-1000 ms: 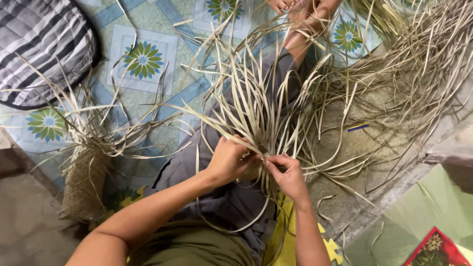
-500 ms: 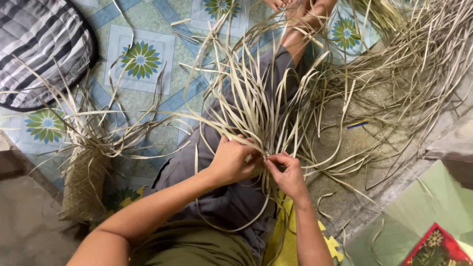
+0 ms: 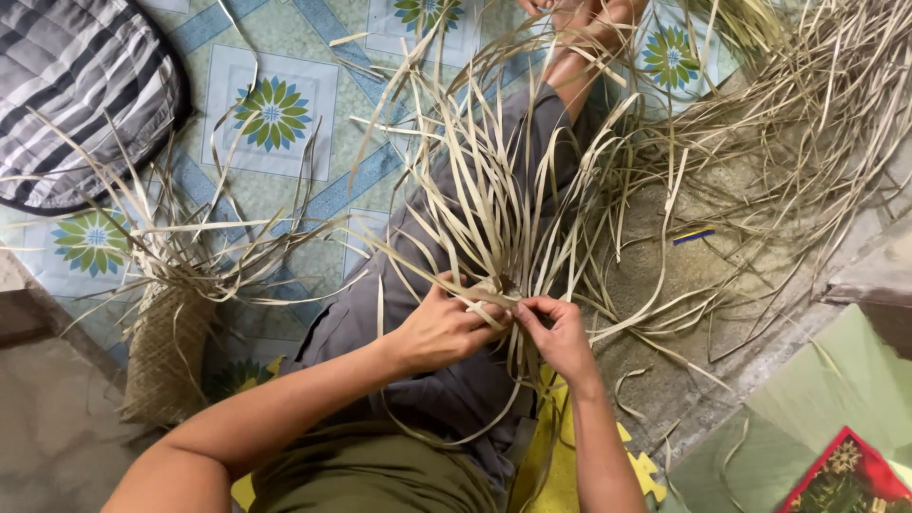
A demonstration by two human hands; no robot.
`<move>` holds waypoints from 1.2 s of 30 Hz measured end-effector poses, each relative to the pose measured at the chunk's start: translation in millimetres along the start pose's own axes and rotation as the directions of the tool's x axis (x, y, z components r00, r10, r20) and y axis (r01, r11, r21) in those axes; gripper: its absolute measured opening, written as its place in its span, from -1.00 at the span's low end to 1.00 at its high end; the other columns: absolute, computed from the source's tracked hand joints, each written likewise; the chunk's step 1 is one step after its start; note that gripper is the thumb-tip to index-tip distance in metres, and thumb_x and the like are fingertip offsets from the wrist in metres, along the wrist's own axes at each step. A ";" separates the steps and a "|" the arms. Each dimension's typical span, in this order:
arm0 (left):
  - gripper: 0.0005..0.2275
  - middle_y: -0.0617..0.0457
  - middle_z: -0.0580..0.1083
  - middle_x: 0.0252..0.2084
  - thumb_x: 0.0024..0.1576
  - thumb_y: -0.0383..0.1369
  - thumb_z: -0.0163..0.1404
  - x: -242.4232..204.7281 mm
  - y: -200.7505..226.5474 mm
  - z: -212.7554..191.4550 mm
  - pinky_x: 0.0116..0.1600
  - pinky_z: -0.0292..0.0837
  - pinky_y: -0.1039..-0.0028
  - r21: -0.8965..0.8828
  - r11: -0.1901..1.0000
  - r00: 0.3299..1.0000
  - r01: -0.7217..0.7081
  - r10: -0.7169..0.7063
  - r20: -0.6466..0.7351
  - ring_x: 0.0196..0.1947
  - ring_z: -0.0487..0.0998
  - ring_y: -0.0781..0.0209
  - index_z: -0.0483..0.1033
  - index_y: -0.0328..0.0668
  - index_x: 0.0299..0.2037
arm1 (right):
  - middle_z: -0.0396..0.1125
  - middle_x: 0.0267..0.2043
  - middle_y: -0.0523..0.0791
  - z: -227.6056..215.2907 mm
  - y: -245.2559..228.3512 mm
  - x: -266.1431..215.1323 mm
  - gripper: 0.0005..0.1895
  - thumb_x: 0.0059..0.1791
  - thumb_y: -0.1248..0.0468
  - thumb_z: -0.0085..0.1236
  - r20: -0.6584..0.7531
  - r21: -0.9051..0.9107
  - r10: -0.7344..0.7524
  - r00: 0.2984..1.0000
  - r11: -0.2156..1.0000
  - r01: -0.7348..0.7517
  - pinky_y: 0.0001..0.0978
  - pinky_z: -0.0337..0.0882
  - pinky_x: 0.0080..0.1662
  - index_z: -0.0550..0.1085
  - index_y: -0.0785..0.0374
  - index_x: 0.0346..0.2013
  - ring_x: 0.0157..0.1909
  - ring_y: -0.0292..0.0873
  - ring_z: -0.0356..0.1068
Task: Weaving dried bamboo strips together to form a basket or mat.
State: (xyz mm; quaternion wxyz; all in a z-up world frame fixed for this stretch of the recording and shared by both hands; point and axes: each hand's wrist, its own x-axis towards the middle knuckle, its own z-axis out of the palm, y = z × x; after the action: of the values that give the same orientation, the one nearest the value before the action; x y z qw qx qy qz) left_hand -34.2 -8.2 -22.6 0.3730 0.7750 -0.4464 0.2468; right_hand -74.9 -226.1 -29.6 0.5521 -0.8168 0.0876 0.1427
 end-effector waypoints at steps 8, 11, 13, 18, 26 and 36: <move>-0.87 0.07 0.42 -0.35 0.16 -0.42 0.06 -7.0 -4.8 5.0 0.05 0.15 -0.14 0.081 0.997 0.997 0.020 -0.027 0.076 -0.31 0.43 0.03 0.52 -0.03 -0.45 | 0.57 -0.35 -0.13 7.3 22.4 -1.9 -0.87 -0.02 0.17 0.34 -0.064 -0.205 -0.060 0.996 0.978 0.045 0.05 0.07 0.39 0.69 0.15 -0.31 -0.13 -0.17 0.54; -0.88 0.00 0.37 -0.43 0.06 -0.41 0.07 3.0 -13.9 6.6 0.00 0.15 -0.26 0.193 0.981 0.995 -0.008 -0.011 0.097 -0.34 0.42 -0.06 0.46 -0.01 -0.52 | 0.56 -0.30 -0.07 10.7 19.5 -6.4 -0.88 -0.06 0.22 0.34 -0.077 -0.258 -0.122 0.989 0.961 0.099 0.12 0.08 0.37 0.66 0.18 -0.29 -0.08 0.01 0.54; -0.87 0.02 0.38 -0.48 0.03 -0.40 0.08 4.2 -19.0 15.4 -0.01 0.17 -0.26 0.184 0.982 0.996 -0.038 0.023 0.083 -0.34 0.42 -0.05 0.48 0.00 -0.56 | 0.55 -0.29 -0.06 11.4 26.0 -6.8 -0.88 -0.07 0.24 0.33 -0.069 -0.268 -0.128 0.989 0.958 0.105 0.15 0.06 0.38 0.65 0.20 -0.28 -0.07 0.03 0.54; -0.81 -0.02 0.31 -0.48 0.04 -0.47 -0.01 12.9 -25.7 23.6 -0.10 0.21 -0.20 0.236 0.971 0.999 -0.038 0.031 0.034 -0.34 0.34 -0.10 0.41 0.01 -0.62 | 0.53 -0.30 -0.11 12.1 15.2 -4.8 -0.88 -0.12 0.31 0.33 -0.067 -0.290 -0.143 0.987 0.950 0.118 0.20 0.03 0.38 0.63 0.21 -0.30 -0.02 -0.02 0.52; -0.93 0.03 0.40 -0.33 0.09 -0.37 0.14 6.3 -35.4 39.6 -0.01 0.27 -0.13 0.103 0.989 0.939 0.107 -0.134 0.315 -0.20 0.34 0.00 0.61 -0.07 -0.25 | 0.46 -0.46 -0.25 26.6 6.4 -3.3 -0.99 -0.12 0.28 0.35 -0.150 -0.191 -0.119 0.982 0.978 0.090 0.17 0.03 0.37 0.65 0.08 -0.44 -0.17 -0.14 0.52; -0.54 -0.26 0.57 -0.22 0.13 -0.45 0.17 97.5 -78.8 -76.8 -0.51 0.49 0.30 0.316 0.890 0.766 0.329 -0.447 0.462 -0.33 0.66 -0.03 0.42 -0.31 0.26 | 0.48 -0.46 -0.20 33.8 25.3 -1.8 -0.94 -0.07 0.20 0.41 -0.229 -0.202 -0.162 0.960 0.972 0.116 0.10 0.00 0.34 0.67 0.07 -0.38 -0.19 -0.10 0.54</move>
State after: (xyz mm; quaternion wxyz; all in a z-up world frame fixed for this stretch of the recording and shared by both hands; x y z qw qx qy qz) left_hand 77.8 29.1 65.1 0.1940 0.9237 -0.3302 -0.0092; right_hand -88.8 -204.3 -63.0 0.4670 -0.8803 0.0829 0.0096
